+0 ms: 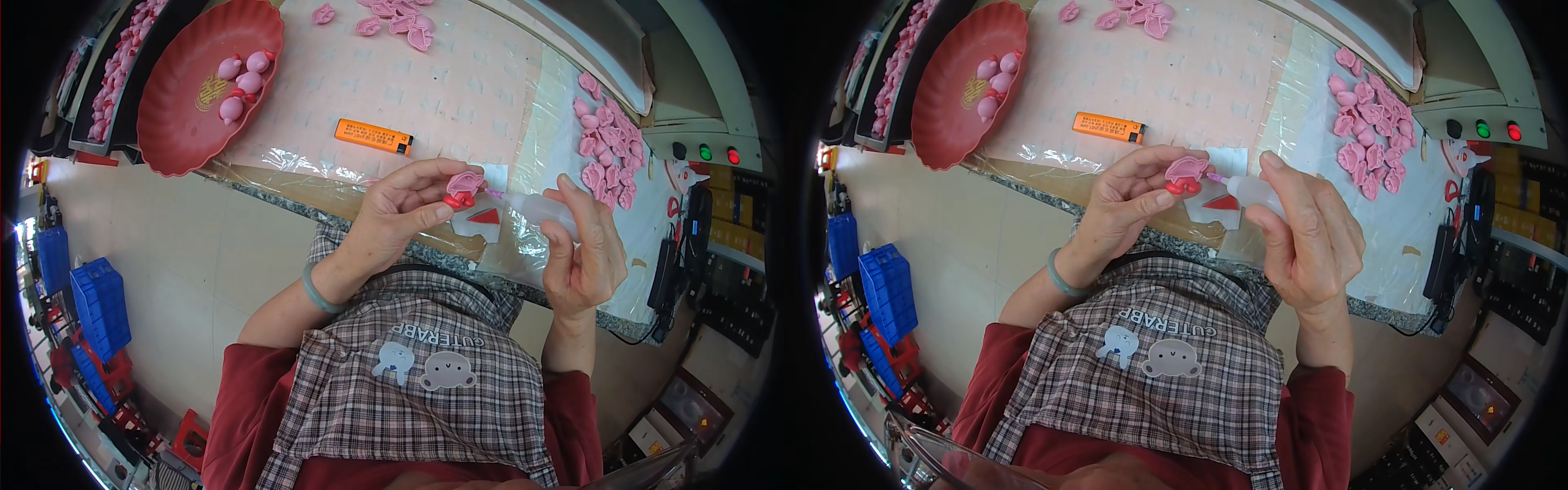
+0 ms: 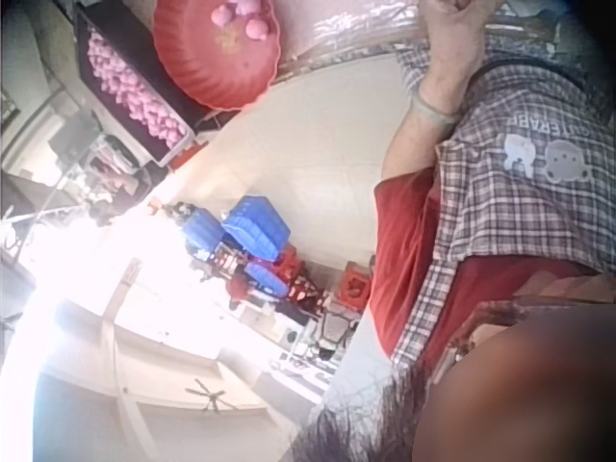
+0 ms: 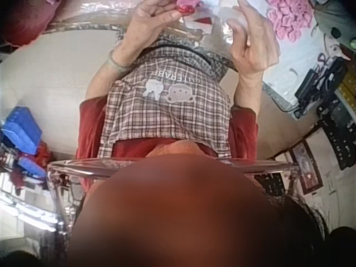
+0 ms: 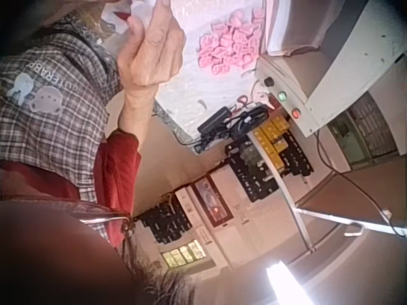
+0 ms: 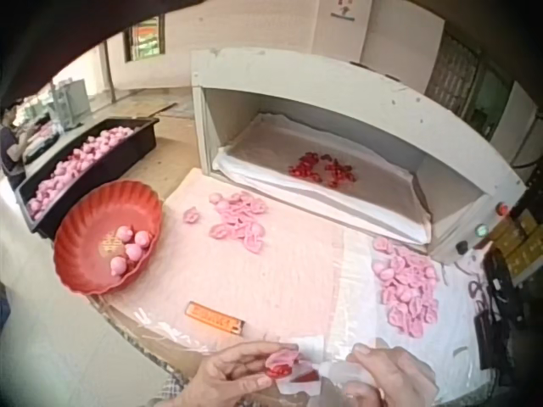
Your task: Gluing small pink decorative components onto pink spheres at a factory workbench.
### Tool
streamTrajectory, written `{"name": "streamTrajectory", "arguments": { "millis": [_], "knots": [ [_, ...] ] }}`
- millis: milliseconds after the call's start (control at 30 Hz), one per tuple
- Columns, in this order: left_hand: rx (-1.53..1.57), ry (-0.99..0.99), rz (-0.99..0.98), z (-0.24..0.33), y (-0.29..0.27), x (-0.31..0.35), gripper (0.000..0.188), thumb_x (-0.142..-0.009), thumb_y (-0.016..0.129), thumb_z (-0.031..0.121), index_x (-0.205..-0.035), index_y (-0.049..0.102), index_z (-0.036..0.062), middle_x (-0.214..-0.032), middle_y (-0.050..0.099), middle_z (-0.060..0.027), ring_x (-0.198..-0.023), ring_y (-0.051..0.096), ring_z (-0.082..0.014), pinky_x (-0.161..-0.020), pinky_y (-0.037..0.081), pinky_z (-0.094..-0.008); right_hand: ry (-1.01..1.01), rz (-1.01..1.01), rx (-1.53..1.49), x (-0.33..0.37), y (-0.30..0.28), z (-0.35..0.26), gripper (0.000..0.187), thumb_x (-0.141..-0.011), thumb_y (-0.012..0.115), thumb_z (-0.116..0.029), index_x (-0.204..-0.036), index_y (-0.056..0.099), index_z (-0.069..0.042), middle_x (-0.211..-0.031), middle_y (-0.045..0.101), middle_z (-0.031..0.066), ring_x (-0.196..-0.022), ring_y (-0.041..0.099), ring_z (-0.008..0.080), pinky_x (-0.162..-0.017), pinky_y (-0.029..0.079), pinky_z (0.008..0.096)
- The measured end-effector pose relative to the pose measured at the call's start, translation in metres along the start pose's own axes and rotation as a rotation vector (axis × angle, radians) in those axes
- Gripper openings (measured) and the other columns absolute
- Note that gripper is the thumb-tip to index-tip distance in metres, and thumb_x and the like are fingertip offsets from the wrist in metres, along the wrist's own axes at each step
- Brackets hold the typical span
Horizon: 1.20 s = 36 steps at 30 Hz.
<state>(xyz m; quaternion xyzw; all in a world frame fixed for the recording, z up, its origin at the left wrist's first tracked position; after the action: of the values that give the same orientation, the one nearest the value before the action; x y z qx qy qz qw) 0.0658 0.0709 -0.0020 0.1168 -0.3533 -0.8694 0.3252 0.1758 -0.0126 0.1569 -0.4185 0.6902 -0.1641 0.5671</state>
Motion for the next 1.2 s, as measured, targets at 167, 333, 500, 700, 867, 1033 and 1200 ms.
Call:
{"name": "streamTrajectory", "arguments": {
  "millis": [167,333,500,700,867,1033,1200],
  "knots": [
    [-0.075,-0.003,-0.021,0.001,0.002,0.0,0.045,-0.089,0.062,-0.003,-0.133,0.049,-0.0032,-0.135,0.054,-0.0206,-0.125,0.055,-0.0262,-0.108,0.043,-0.0394,0.105,-0.017,-0.029,-0.002,0.001,0.01,0.036,-0.083,0.073,-0.009,-0.115,0.065,0.003,-0.086,0.07,0.0148,-0.072,0.067,0.0247,-0.061,0.053,0.0298],
    [-0.046,0.009,-0.031,0.003,0.005,-0.001,0.045,-0.09,0.061,-0.002,-0.133,0.048,-0.0035,-0.134,0.055,-0.0209,-0.124,0.056,-0.029,-0.109,0.043,-0.0403,0.116,-0.017,-0.011,-0.003,0.001,0.011,0.036,-0.082,0.073,-0.007,-0.115,0.065,0.003,-0.086,0.069,0.0149,-0.072,0.067,0.0244,-0.061,0.053,0.0295],
    [-0.02,0.016,-0.037,0.002,0.006,-0.001,0.044,-0.092,0.059,-0.001,-0.134,0.047,-0.0031,-0.133,0.056,-0.0211,-0.124,0.056,-0.0326,-0.108,0.044,-0.0419,0.073,0.006,0.014,-0.004,-0.001,0.006,0.036,-0.082,0.074,-0.01,-0.115,0.066,0.003,-0.087,0.07,0.0148,-0.072,0.067,0.0242,-0.061,0.053,0.0295],
    [-0.039,0.003,-0.023,0.002,0.006,-0.001,0.044,-0.094,0.058,0.002,-0.136,0.047,-0.0017,-0.132,0.057,-0.0204,-0.122,0.057,-0.0347,-0.105,0.047,-0.0431,0.049,-0.033,0.017,-0.005,0.003,0.003,0.036,-0.082,0.074,-0.012,-0.114,0.066,0.003,-0.088,0.07,0.014,-0.072,0.067,0.024,-0.061,0.053,0.0297],
    [-0.089,-0.021,0.029,0.0,0.0,0.0,0.044,-0.095,0.058,0.005,-0.137,0.046,-0.0016,-0.13,0.058,-0.0187,-0.12,0.059,-0.0342,-0.102,0.05,-0.0417,0.055,-0.043,0.005,-0.003,0.005,0.003,0.036,-0.082,0.074,-0.014,-0.114,0.066,0.002,-0.089,0.07,0.0138,-0.072,0.067,0.0239,-0.061,0.053,0.0297],
    [-0.096,-0.032,0.031,0.0,0.001,-0.001,0.044,-0.095,0.058,0.006,-0.137,0.046,-0.0016,-0.13,0.058,-0.0185,-0.119,0.059,-0.0338,-0.101,0.05,-0.0409,0.056,-0.045,0.005,-0.004,0.003,0.004,0.036,-0.083,0.074,-0.014,-0.114,0.067,0.002,-0.089,0.07,0.0137,-0.071,0.067,0.024,-0.06,0.053,0.0297],
    [-0.071,-0.035,0.029,0.0,0.001,-0.001,0.045,-0.095,0.059,0.007,-0.137,0.046,-0.0019,-0.13,0.058,-0.0179,-0.119,0.059,-0.0309,-0.101,0.05,-0.0407,0.033,-0.037,0.001,-0.003,0.002,0.003,0.036,-0.083,0.073,-0.015,-0.113,0.067,0.003,-0.089,0.07,0.0137,-0.07,0.066,0.0238,-0.059,0.053,0.0297]
  ]
}}
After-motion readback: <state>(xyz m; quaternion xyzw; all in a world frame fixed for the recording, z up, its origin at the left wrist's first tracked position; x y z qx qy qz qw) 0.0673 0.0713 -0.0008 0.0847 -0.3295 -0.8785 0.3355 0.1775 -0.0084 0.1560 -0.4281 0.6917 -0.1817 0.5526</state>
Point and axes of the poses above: each hand's wrist, its own x-axis away from the middle knuckle, its own y-axis out of the palm, z = x × y, the point moved 10 cm from there along -x, towards the middle knuckle
